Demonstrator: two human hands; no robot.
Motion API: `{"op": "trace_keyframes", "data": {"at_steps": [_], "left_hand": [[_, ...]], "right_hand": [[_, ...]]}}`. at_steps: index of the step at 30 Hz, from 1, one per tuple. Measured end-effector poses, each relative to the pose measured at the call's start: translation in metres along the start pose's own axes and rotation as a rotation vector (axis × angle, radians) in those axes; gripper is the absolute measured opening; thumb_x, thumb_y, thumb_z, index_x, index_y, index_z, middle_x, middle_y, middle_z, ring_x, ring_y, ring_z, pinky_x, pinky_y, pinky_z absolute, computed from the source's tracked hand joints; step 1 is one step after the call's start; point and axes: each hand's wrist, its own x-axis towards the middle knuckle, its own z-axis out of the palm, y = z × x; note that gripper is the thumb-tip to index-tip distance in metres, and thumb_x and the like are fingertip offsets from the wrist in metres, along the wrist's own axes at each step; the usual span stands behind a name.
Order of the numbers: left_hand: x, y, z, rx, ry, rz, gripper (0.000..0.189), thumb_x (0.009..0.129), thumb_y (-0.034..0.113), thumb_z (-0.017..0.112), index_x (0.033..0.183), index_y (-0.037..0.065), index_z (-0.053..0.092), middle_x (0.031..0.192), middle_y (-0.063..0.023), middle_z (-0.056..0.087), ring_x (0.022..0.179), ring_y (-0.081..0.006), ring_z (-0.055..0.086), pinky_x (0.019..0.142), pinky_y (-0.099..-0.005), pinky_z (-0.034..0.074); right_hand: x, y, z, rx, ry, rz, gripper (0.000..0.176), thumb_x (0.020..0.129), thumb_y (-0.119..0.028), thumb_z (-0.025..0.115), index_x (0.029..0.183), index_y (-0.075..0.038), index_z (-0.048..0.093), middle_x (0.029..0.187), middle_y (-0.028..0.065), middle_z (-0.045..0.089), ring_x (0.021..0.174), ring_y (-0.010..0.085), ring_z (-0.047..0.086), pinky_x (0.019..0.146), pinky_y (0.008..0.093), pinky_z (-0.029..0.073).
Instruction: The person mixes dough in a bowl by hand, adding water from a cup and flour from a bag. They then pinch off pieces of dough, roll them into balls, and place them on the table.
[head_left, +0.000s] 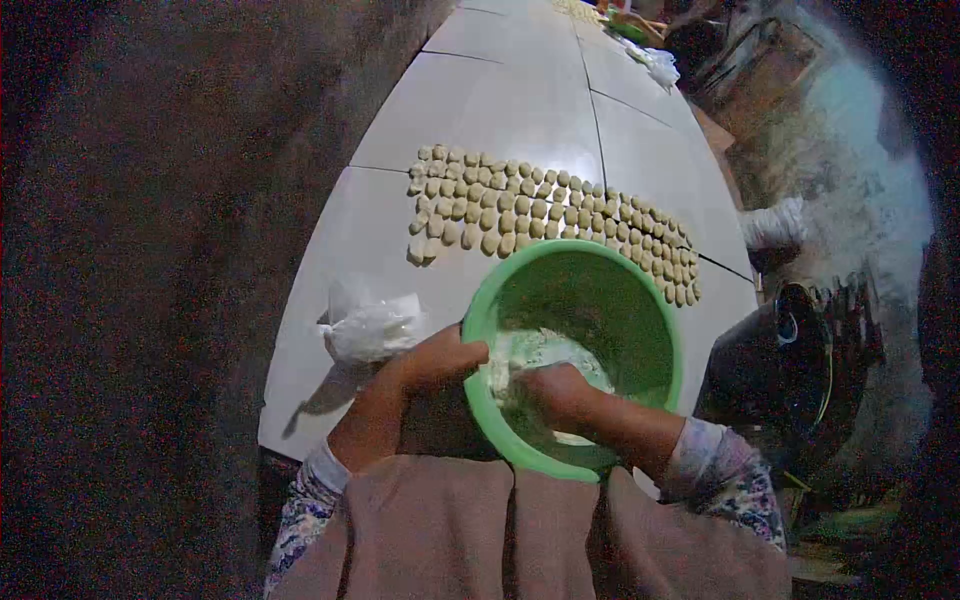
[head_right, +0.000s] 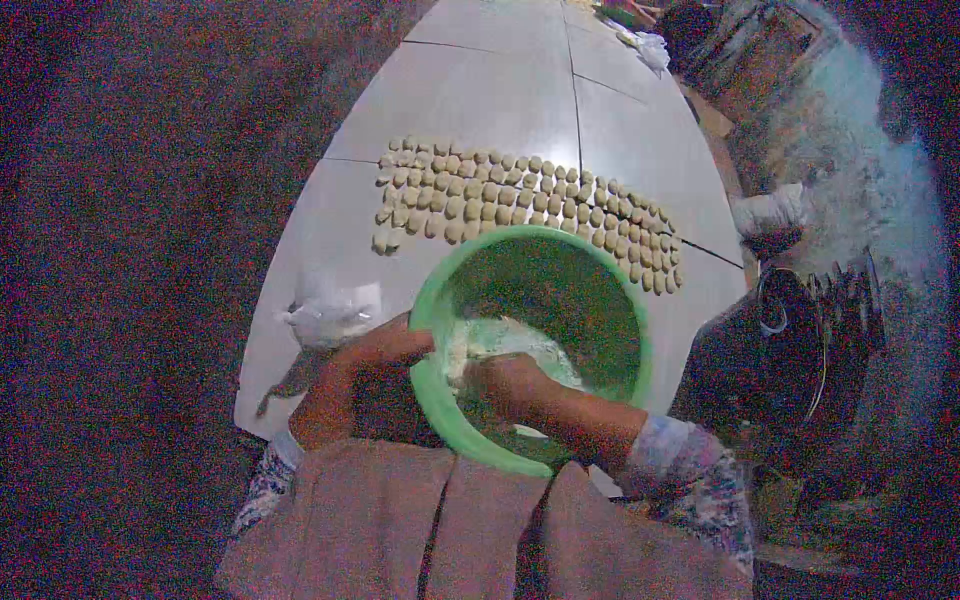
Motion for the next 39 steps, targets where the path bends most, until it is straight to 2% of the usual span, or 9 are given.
{"op": "trace_keyframes", "data": {"at_steps": [10, 12, 14, 15, 19, 23, 28, 31, 39], "left_hand": [[-0.004, -0.001, -0.002, -0.001, 0.023, 0.036, 0.057, 0.078, 0.022, 0.057, 0.129, -0.003, 0.045, 0.117, -0.0129, 0.058, 0.103, -0.0180, 0.054, 0.090, -0.0315, 0.043], [-0.001, -0.005, -0.002, 0.009, 0.035, 0.033, 0.058, 0.078, 0.022, 0.057, 0.129, -0.003, 0.044, 0.117, -0.0131, 0.057, 0.102, -0.0178, 0.054, 0.090, -0.0314, 0.043], [-0.003, -0.004, -0.003, 0.044, 0.048, -0.041, 0.058, 0.077, 0.023, 0.057, 0.128, -0.004, 0.045, 0.114, -0.0124, 0.058, 0.100, -0.0175, 0.055, 0.088, -0.0315, 0.044], [0.001, -0.011, -0.003, 0.027, 0.039, 0.023, 0.060, 0.076, 0.025, 0.057, 0.127, -0.004, 0.045, 0.109, -0.0117, 0.059, 0.095, -0.0171, 0.055, 0.085, -0.0311, 0.045], [0.013, -0.032, -0.009, 0.030, 0.035, 0.032, 0.057, 0.075, 0.027, 0.057, 0.122, -0.004, 0.049, 0.103, -0.0108, 0.060, 0.089, -0.0169, 0.056, 0.080, -0.0307, 0.046], [0.004, -0.014, -0.003, 0.097, 0.063, -0.030, 0.052, 0.076, 0.030, 0.055, 0.116, -0.004, 0.053, 0.098, -0.0115, 0.061, 0.085, -0.0174, 0.056, 0.078, -0.0310, 0.046], [0.001, -0.006, 0.002, 0.184, 0.085, -0.062, 0.052, 0.076, 0.030, 0.054, 0.116, -0.004, 0.054, 0.099, -0.0131, 0.062, 0.087, -0.0187, 0.056, 0.081, -0.0326, 0.046], [0.004, -0.016, 0.001, 0.157, 0.061, -0.042, 0.051, 0.076, 0.029, 0.055, 0.116, -0.004, 0.054, 0.101, -0.0133, 0.062, 0.088, -0.0193, 0.056, 0.083, -0.0335, 0.045], [0.009, -0.026, -0.006, 0.147, 0.076, 0.072, 0.049, 0.078, 0.030, 0.053, 0.114, -0.002, 0.056, 0.100, -0.0137, 0.063, 0.087, -0.0201, 0.057, 0.081, -0.0326, 0.045]], "right_hand": [[-0.022, 0.040, -0.029, 0.005, 0.244, 0.283, 0.031, 0.081, -0.015, 0.058, 0.110, -0.004, 0.058, 0.101, 0.0244, 0.061, 0.093, 0.0387, 0.062, 0.079, 0.0480, 0.050], [-0.026, 0.040, -0.012, 0.027, 0.046, 0.062, 0.032, 0.085, -0.016, 0.055, 0.115, -0.005, 0.054, 0.106, 0.0235, 0.060, 0.098, 0.0377, 0.061, 0.083, 0.0474, 0.049], [-0.027, 0.007, -0.007, 0.675, -0.159, 0.372, 0.031, 0.080, -0.009, 0.056, 0.110, -0.001, 0.058, 0.113, 0.0239, 0.056, 0.098, 0.0403, 0.059, 0.085, 0.0478, 0.047], [-0.025, -0.016, -0.032, 0.251, -0.440, 0.305, 0.038, 0.080, -0.011, 0.056, 0.117, -0.002, 0.056, 0.126, 0.0240, 0.050, 0.102, 0.0388, 0.058, 0.089, 0.0456, 0.046], [-0.048, -0.004, -0.044, 0.253, -0.370, 0.121, 0.044, 0.080, -0.009, 0.055, 0.123, -0.003, 0.051, 0.131, 0.0214, 0.046, 0.111, 0.0371, 0.055, 0.092, 0.0429, 0.046], [-0.053, 0.001, -0.025, 0.319, -0.049, 0.030, 0.030, 0.087, -0.026, 0.051, 0.108, -0.005, 0.058, 0.102, 0.0215, 0.063, 0.095, 0.0375, 0.062, 0.084, 0.0450, 0.049], [-0.007, -0.004, 0.007, 0.294, -0.286, 0.074, 0.027, 0.085, -0.022, 0.052, 0.106, -0.006, 0.057, 0.097, 0.0220, 0.064, 0.090, 0.0394, 0.063, 0.077, 0.0448, 0.050], [0.009, 0.005, 0.039, 1.127, 0.042, 0.381, 0.022, 0.087, -0.015, 0.052, 0.099, 0.002, 0.060, 0.090, 0.0141, 0.062, 0.080, 0.0228, 0.059, 0.076, 0.0370, 0.046], [0.013, 0.024, -0.036, 0.195, 0.395, 0.133, 0.025, 0.083, -0.009, 0.056, 0.107, -0.003, 0.060, 0.114, 0.0254, 0.055, 0.104, 0.0387, 0.055, 0.091, 0.0444, 0.044]]}}
